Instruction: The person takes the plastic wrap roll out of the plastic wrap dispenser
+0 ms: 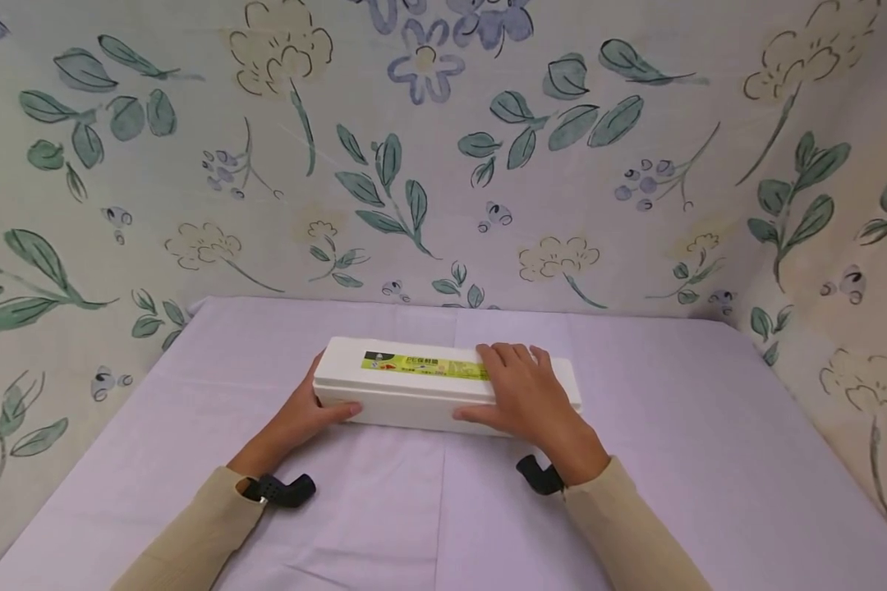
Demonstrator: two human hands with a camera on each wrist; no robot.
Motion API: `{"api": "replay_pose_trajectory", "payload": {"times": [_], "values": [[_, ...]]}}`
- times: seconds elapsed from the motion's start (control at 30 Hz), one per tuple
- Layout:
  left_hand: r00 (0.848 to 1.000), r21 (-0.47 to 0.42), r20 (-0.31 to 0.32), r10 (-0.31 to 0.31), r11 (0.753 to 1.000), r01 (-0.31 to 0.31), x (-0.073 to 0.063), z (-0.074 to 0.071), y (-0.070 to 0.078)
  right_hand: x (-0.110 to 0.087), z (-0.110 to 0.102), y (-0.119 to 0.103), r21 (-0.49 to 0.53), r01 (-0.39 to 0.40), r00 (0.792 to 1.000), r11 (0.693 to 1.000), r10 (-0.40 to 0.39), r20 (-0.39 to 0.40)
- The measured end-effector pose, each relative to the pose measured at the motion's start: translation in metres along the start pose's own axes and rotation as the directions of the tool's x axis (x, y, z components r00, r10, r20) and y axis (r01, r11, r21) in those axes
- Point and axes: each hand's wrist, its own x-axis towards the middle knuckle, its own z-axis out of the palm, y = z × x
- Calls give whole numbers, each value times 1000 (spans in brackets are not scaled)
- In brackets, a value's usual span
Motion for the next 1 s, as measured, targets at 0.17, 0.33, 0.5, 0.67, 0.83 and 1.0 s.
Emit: {"api": "replay_pose_trajectory", "payload": {"times": [0.17, 0.33, 0.5, 0.67, 0.83, 1.0], "values": [[999, 4, 16, -28, 1000, 28, -5, 0, 14, -1, 1, 1, 11, 5, 1000, 1000, -5, -8], [1000, 18, 14, -5, 1000, 5, -11, -2, 34, 1, -2, 1, 10, 32, 998, 999, -32, -46], [1000, 32, 18, -9, 999, 9, -11, -2, 35, 0, -3, 1, 22, 19, 999, 1000, -18, -33], [1000, 42, 18, -3, 999, 2, -9, -3, 34, 0, -4, 3, 15, 19, 999, 1000, -19, -44], [1000, 49, 3, -1, 999, 1, -7, -3, 33, 2, -6, 4, 20, 29, 998, 999, -28, -59], [1000, 66, 5, -21, 998, 21, -4, -3, 20, 2, -4, 5, 22, 23, 999, 999, -22, -45]]}}
